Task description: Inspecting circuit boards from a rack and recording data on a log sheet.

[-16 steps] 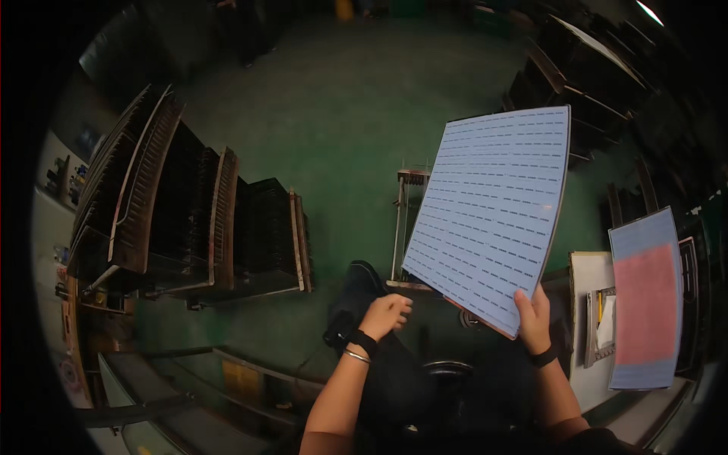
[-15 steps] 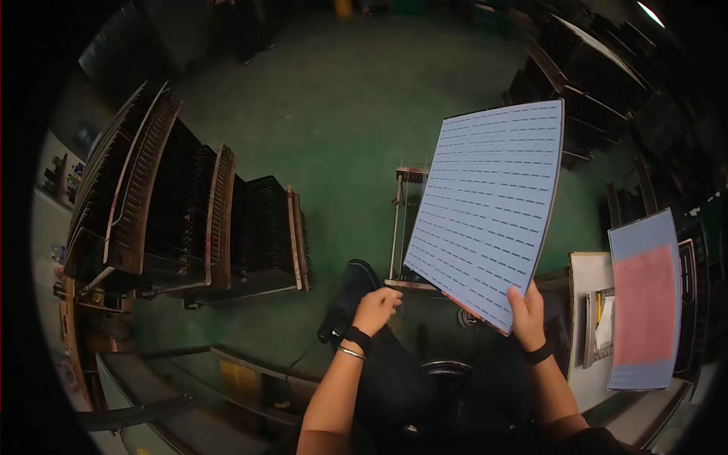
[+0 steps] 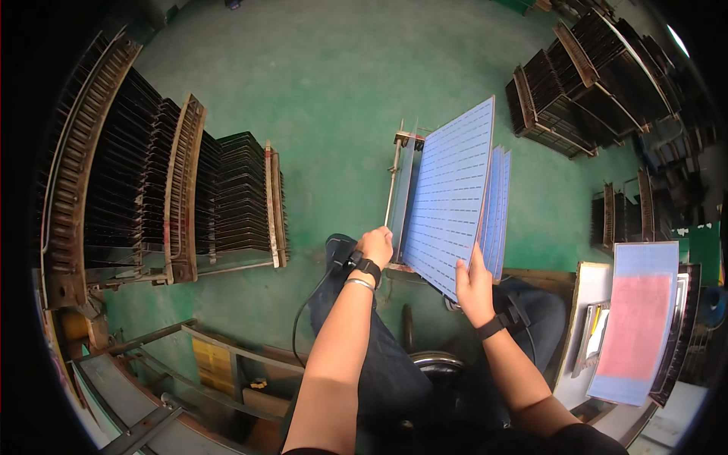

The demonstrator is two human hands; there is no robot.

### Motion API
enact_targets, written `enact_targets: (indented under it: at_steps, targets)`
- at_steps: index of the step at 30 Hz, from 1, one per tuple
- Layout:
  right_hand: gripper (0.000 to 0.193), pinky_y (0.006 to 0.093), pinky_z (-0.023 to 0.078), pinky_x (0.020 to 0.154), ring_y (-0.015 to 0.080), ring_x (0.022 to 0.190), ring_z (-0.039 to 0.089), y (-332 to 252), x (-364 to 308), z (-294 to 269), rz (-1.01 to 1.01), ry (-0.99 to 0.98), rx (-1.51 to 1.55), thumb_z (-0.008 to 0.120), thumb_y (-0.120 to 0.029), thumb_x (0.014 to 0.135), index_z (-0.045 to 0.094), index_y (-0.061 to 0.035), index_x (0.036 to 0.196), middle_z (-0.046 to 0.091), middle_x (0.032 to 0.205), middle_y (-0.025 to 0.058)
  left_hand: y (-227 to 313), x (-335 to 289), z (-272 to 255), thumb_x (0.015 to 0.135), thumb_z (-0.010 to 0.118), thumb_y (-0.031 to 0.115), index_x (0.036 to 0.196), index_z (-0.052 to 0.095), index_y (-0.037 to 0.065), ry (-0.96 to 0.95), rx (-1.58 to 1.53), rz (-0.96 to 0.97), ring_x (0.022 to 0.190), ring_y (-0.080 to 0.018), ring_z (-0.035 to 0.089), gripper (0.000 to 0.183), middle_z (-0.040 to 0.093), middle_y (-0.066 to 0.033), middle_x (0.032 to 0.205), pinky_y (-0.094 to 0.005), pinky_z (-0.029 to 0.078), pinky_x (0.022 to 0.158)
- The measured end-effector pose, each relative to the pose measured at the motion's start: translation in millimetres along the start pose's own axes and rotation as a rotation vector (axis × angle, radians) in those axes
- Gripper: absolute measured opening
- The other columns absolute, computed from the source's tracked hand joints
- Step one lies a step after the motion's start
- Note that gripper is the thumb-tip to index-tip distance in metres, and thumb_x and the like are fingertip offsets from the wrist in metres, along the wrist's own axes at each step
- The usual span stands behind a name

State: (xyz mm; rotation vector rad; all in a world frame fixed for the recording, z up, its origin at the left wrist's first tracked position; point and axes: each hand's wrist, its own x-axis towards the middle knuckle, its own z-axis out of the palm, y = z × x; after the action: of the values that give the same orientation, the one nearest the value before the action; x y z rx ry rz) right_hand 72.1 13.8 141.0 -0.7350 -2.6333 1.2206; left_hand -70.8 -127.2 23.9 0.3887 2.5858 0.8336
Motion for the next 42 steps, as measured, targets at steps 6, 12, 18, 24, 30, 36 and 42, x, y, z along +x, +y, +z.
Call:
enact_targets:
  at_steps: [6,12,18,24,30,36,42]
  targets:
    - [0.056,0.0376,0.044,0.053,0.0321,0.055,0.057,7,45,11,-0.128,0.072,-0.035,0.047,-0.003,0.087,0.025,-0.0019,0.138,0.056,0.068,0.0236,13,19,21,0.083,0.057,0.026,0.084,0.063,0.011,-0.022,-0.015,0.027,0.078,-0.0375,0.061,0.016,0.064,-0.0168,0.080,-0.0448,0.049,0.067]
    - [0.057,0.0468,0.046,0.053,0.0402,0.056,0.059,29,74,71,-0.096,-0.097,-0.127,0.046,-0.012,0.088,0.022,-0.0027,0.139,0.056,0.060,0.0261,16,27,41,0.074,0.071,0.032,0.085,0.061,0.001,-0.087,-0.090,-0.027,0.080,-0.0366,0.063,0.035,0.063,-0.0222,0.082,-0.0445,0.050,0.070]
    - [0.050,0.0381,0.051,0.059,0.0259,0.057,0.064,32,36,50,0.040,-0.355,0.153,0.043,-0.007,0.090,0.028,-0.0063,0.138,0.065,0.087,0.0197,6,30,61,0.076,0.066,0.031,0.084,0.064,0.003,-0.211,-0.031,-0.067,0.083,-0.0384,0.062,0.030,0.063,-0.0223,0.085,-0.0447,0.050,0.073]
    - [0.043,0.0359,0.052,0.069,0.0268,0.071,0.067,61,-25,11,0.111,-0.477,0.082,0.046,-0.008,0.089,0.040,-0.0083,0.132,0.064,0.098,0.0202,5,18,35,0.078,0.056,0.023,0.075,0.061,0.004,-0.095,-0.064,0.072,0.076,-0.0376,0.061,0.020,0.062,-0.0190,0.075,-0.0454,0.049,0.068]
    - [0.037,0.0309,0.053,0.065,0.0199,0.070,0.067,105,-61,-40,0.156,-0.304,0.224,0.045,-0.004,0.088,0.047,-0.0043,0.125,0.065,0.097,0.0210,92,-74,-139,0.080,0.052,0.009,0.080,0.061,-0.002,0.019,-0.424,0.329,0.058,-0.0121,0.051,0.015,0.057,-0.0109,0.062,-0.0296,0.043,0.055]
    - [0.045,0.0286,0.052,0.069,0.0174,0.086,0.062,74,-43,-105,0.291,-0.154,0.815,0.048,-0.022,0.094,0.038,-0.0064,0.134,0.059,0.112,0.0139,76,-186,-237,0.082,0.057,0.012,0.099,0.059,-0.010,-0.128,-1.252,0.221,0.072,-0.0165,0.064,0.028,0.066,-0.0145,0.086,-0.0257,0.050,0.066]
    - [0.061,0.0335,0.041,0.096,0.0206,0.117,0.048,25,-37,-177,-0.012,-0.256,1.556,0.029,-0.043,0.097,0.025,0.0001,0.139,0.046,0.131,0.0139,57,-245,-184,0.085,0.058,0.020,0.107,0.055,-0.009,-0.227,-1.412,0.192,0.081,-0.0160,0.062,0.037,0.064,-0.0147,0.096,-0.0271,0.048,0.072]
